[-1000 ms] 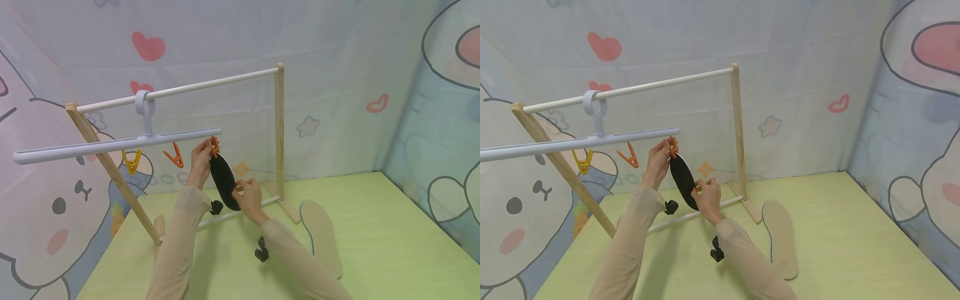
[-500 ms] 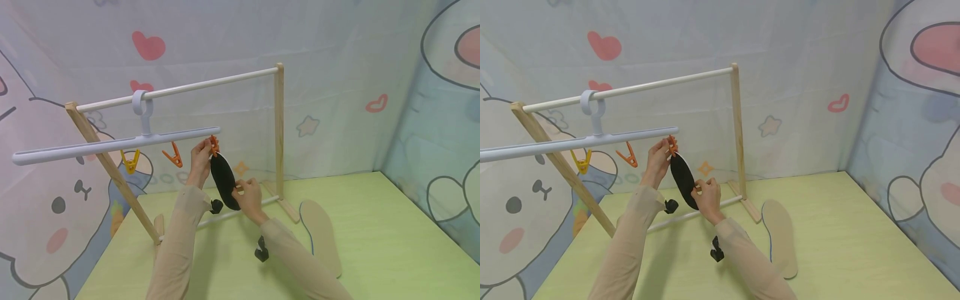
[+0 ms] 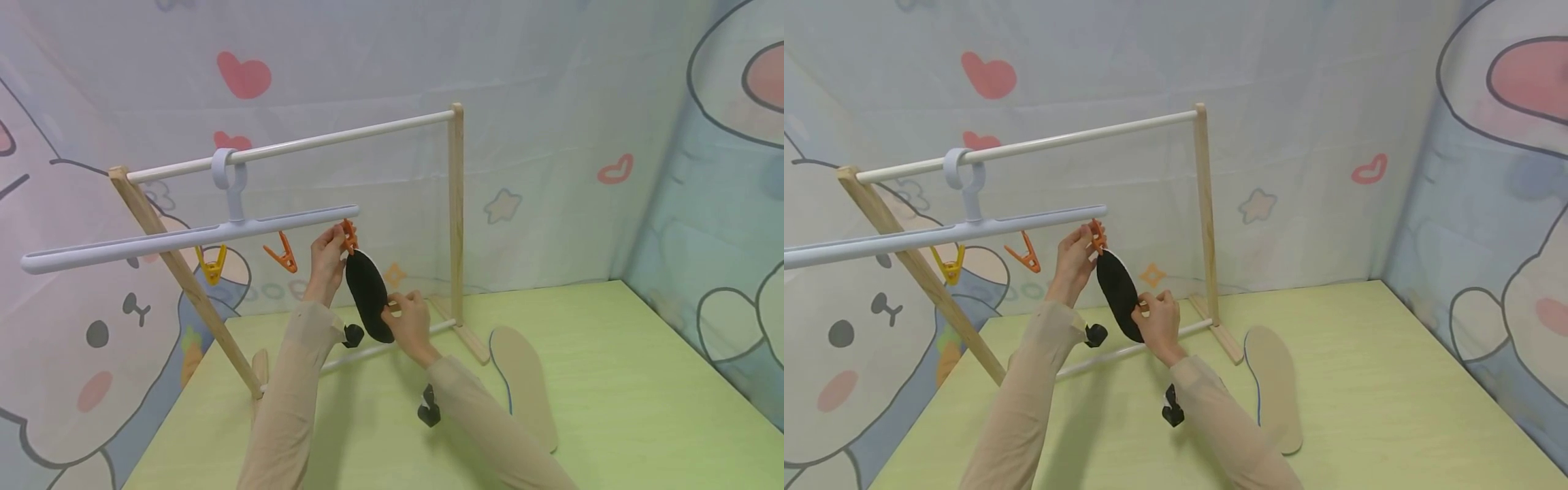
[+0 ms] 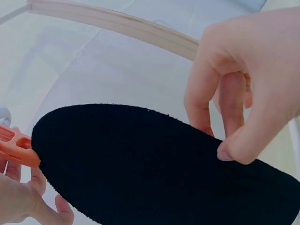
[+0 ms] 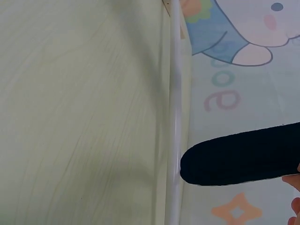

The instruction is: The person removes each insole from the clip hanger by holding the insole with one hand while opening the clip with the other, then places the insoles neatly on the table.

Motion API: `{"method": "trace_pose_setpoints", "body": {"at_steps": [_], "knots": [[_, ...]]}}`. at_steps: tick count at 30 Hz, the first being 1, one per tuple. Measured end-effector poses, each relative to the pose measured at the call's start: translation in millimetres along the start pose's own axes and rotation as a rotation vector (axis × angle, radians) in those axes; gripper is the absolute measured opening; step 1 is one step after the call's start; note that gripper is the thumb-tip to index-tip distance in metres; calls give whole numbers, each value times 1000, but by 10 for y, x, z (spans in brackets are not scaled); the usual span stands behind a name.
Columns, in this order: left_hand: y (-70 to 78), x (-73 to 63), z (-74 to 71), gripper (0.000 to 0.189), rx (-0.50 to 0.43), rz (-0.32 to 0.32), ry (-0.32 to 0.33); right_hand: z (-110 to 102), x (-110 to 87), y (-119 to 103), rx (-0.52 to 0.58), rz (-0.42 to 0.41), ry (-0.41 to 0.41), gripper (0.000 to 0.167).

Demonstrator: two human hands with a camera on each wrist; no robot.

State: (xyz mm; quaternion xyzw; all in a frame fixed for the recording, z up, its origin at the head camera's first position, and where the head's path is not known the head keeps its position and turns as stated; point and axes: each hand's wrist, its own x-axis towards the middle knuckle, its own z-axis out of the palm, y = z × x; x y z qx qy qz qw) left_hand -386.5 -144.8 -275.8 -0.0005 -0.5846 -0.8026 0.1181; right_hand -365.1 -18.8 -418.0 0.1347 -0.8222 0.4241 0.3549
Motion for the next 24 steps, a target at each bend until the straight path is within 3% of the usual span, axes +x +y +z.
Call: {"method": "trace_pose_setpoints", "body": {"at_steps": [24], "knots": [[4, 1, 14, 35, 38, 0, 10, -69, -14, 16, 40, 39, 8, 9]]}}
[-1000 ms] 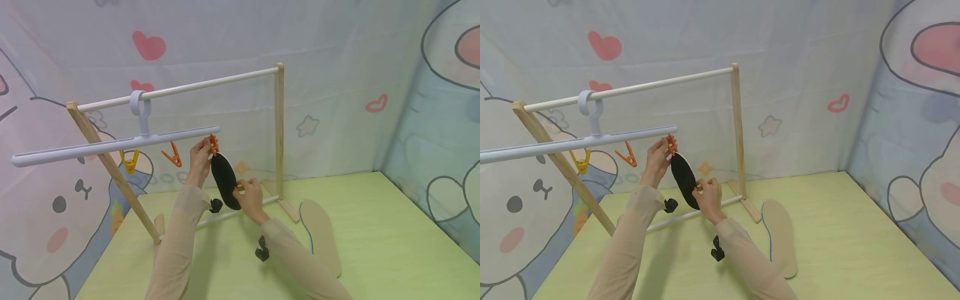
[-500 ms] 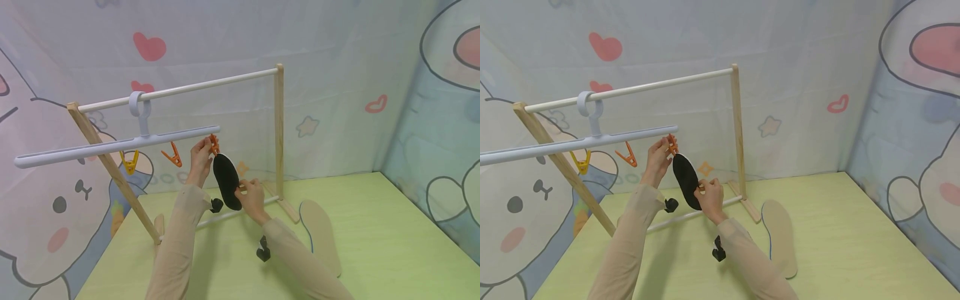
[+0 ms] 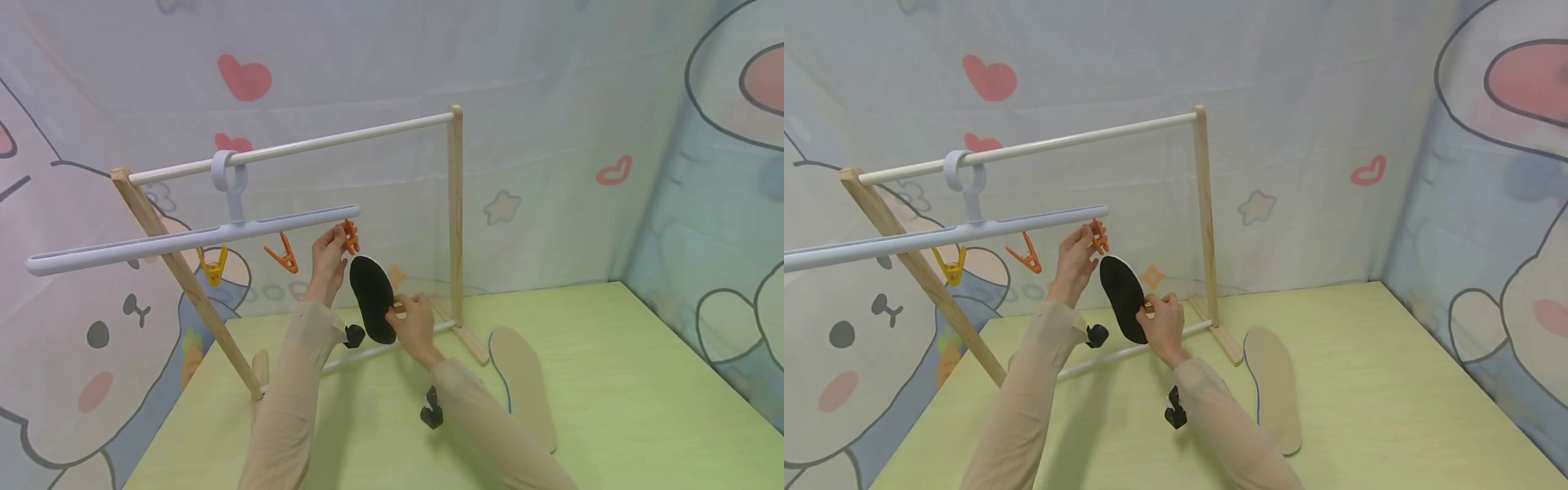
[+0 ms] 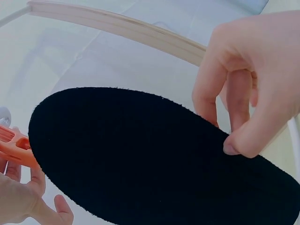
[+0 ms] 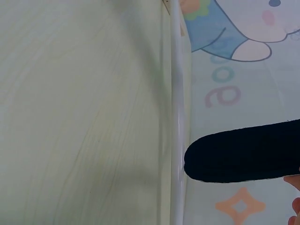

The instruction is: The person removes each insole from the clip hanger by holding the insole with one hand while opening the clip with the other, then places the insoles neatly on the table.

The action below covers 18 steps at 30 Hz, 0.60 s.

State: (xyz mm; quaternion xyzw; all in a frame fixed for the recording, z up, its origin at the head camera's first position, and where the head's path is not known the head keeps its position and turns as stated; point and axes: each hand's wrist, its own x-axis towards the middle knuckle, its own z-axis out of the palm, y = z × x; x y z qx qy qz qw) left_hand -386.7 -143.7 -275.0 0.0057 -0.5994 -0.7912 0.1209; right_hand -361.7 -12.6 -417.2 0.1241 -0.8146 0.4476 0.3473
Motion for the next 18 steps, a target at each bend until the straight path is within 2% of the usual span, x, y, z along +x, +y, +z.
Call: {"method": "trace_pose_setpoints", "body": {"at_steps": [7, 18], "knots": [[-5, -6, -6, 33, 2, 6, 3, -4, -1, -1, 7, 17, -11, 10], [6, -15, -36, 34, 21, -8, -27, -13, 3, 12, 7, 41, -12, 11]]}}
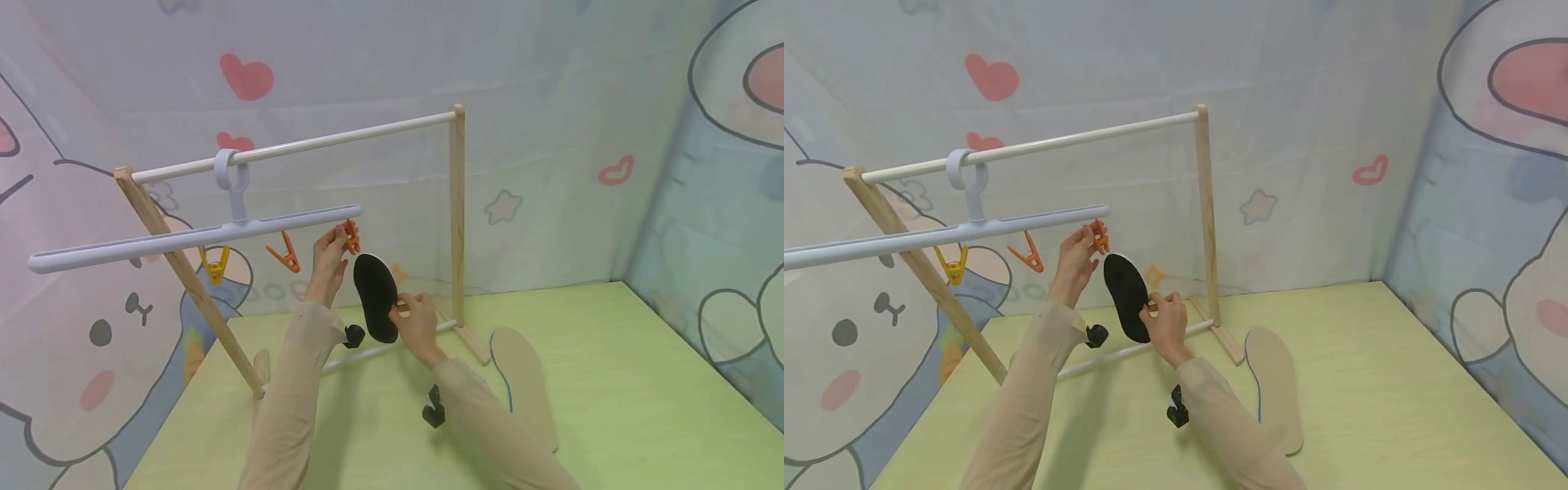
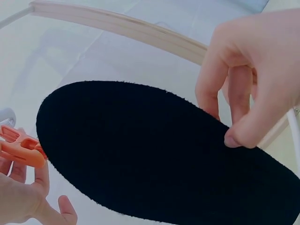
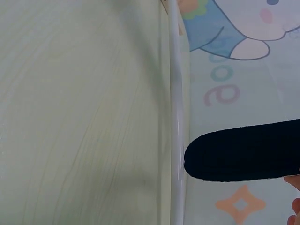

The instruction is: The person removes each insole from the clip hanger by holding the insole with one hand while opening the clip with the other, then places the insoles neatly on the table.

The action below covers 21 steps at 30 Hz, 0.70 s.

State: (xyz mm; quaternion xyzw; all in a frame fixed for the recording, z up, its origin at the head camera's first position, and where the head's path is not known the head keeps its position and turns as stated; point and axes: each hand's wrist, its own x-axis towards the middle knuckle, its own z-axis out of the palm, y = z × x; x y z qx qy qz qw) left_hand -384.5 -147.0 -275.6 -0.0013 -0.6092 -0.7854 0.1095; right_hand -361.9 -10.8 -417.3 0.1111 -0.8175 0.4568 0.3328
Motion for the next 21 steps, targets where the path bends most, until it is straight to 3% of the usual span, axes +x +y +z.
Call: {"method": "trace_pose_setpoints", "body": {"at_steps": [11, 21], "knots": [[16, -13, 24, 39, -4, -43, -44, -47, 9, -19, 21, 19, 1, 11], [3, -15, 43, 41, -10, -27, -79, -64, 40, -26, 33, 23, 15, 11]]}}
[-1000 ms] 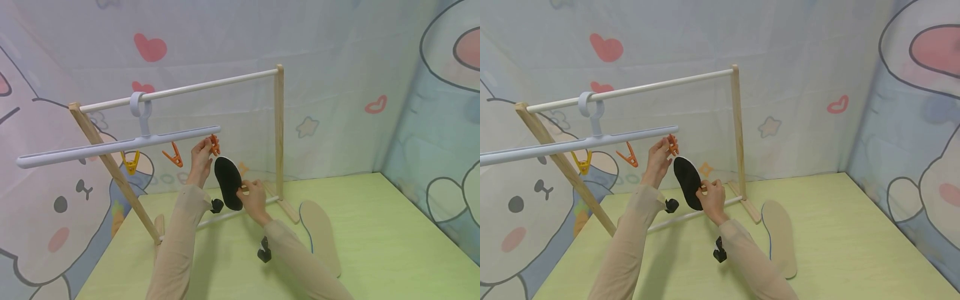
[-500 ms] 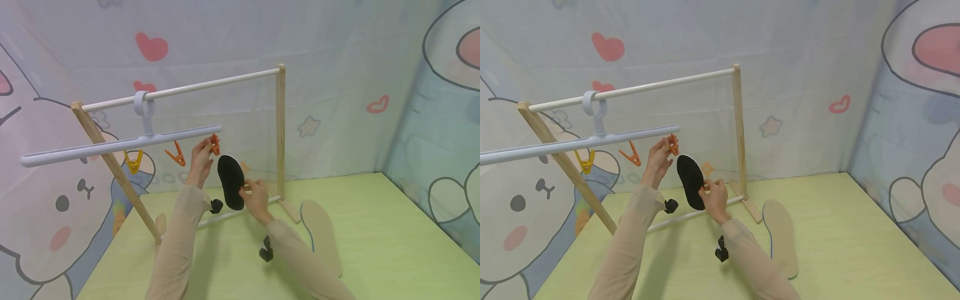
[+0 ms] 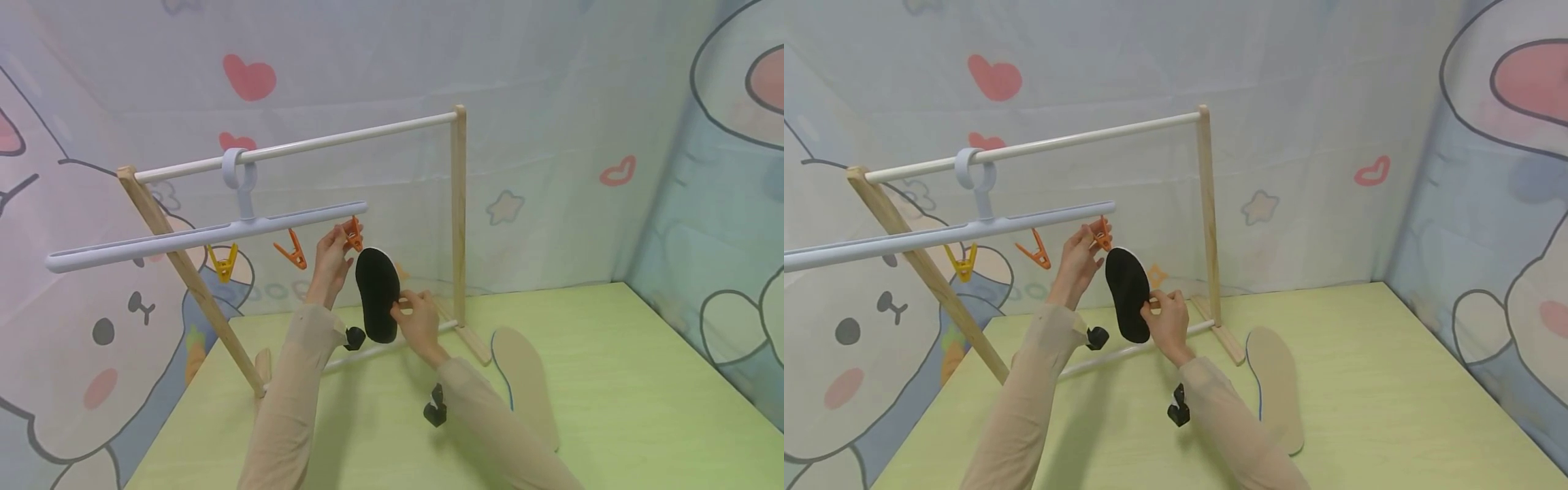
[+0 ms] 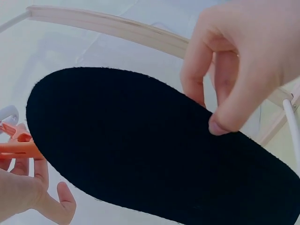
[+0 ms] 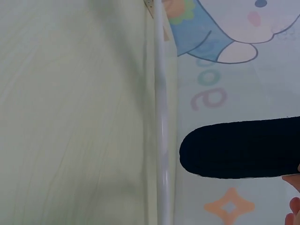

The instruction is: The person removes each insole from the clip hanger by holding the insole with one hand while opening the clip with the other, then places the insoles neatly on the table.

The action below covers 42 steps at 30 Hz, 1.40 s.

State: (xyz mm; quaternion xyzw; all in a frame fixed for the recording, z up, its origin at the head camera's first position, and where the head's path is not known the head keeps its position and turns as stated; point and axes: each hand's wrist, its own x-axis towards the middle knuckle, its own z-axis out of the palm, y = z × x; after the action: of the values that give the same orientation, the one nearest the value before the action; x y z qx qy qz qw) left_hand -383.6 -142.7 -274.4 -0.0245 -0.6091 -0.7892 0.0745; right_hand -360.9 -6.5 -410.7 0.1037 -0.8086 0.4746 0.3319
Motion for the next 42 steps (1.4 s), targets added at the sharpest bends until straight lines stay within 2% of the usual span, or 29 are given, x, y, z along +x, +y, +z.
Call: {"method": "trace_pose_setpoints", "body": {"at_steps": [19, 29, 42], "knots": [[-23, -27, 26, 48, 12, 21, -35, -190, 63, -38, 35, 26, -2, 11], [-32, -63, 46, 47, 9, 29, -47, -220, 89, -23, 35, 24, 3, 12], [-157, -137, -22, 32, 9, -26, -51, -275, 63, -13, 61, 39, 12, 11]]}}
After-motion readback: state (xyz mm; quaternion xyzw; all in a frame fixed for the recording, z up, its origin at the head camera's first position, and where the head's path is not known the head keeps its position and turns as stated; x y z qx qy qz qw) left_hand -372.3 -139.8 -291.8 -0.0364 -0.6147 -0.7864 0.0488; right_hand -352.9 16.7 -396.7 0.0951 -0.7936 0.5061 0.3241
